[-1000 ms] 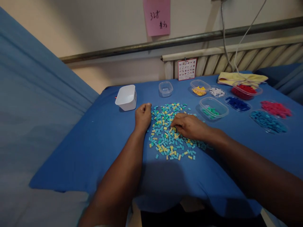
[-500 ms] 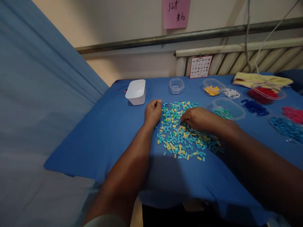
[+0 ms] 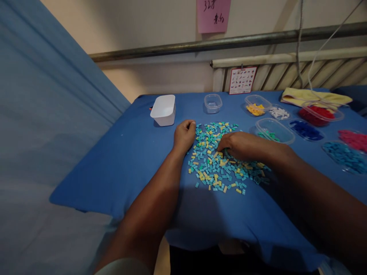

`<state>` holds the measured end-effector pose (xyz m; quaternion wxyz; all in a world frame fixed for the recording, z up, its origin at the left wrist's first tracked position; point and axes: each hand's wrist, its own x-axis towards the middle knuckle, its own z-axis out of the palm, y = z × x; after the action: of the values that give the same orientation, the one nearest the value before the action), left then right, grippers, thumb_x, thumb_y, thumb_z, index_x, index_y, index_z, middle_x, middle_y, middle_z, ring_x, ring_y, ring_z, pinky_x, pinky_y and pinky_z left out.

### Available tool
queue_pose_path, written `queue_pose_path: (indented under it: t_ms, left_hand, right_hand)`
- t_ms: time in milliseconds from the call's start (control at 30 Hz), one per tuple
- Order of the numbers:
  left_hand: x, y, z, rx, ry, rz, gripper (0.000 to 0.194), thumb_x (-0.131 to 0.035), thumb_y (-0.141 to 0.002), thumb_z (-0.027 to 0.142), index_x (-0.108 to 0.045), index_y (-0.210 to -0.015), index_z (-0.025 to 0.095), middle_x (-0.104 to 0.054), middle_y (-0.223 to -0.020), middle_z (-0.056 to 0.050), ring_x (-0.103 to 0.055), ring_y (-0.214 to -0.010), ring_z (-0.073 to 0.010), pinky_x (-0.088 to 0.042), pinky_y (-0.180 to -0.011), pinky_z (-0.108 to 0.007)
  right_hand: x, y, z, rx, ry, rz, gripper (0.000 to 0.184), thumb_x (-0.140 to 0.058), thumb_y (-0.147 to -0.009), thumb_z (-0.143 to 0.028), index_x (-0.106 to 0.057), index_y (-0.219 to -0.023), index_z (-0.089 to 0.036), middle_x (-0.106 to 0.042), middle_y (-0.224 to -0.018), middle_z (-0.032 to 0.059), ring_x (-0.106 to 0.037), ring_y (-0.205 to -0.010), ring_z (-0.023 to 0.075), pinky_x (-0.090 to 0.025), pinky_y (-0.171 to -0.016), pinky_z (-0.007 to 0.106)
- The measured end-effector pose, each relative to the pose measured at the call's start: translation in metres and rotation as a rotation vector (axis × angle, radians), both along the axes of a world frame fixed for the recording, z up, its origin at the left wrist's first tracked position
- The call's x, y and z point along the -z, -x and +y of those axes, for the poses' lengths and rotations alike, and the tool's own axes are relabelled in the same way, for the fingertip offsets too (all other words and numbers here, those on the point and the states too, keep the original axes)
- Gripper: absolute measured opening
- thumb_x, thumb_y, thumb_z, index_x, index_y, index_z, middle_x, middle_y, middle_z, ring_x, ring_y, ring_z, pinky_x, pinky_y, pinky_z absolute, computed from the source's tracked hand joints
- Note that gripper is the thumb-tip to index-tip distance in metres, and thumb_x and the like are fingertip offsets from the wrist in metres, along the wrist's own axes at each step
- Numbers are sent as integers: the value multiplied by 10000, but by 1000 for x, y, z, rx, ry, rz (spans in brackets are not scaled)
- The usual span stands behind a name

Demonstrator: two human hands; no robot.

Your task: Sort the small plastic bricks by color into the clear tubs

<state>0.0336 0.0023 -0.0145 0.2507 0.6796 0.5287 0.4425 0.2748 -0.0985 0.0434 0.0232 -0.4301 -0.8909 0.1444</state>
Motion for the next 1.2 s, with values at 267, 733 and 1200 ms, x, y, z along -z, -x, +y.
queue_pose_path:
  t_ms: [267,733,1200]
  left_hand:
    - [2,0,1,3,-3,1,280,-615,-1006,369,-831,-1062,201,-812,-964,-29,-729,-914,-229,-520,-806,-327]
    - [-4,-1,-3,22,1,-12,262,-612,-995,335,-825,-1061,198,-825,-1020,-41,-740,-971,-237,-544,-900,-345]
    - [-2,0,0,27,-9,24,296,-613,-997,364,-828,-1103,191,-826,-1037,-53,-742,-973,-229,-544,-906,-337]
  right_hand:
    - [-10,10,-2,51,-34,-120,289,-582,-1001,-173,-820,-1159,-218,-808,-1170,108,-746,-1049,261,-506,-893,328]
    - [-20,-10,-2,131,-98,-64,185,-615,-932,-160,-761,-1034,-205,-801,-1034,74,-702,-899,224,-410,-741,310]
    - [-10,15,-4,28,-23,-54,224,-555,-1014,-147,-768,-1067,-192,-799,-1147,94,-730,-1026,224,-452,-842,289]
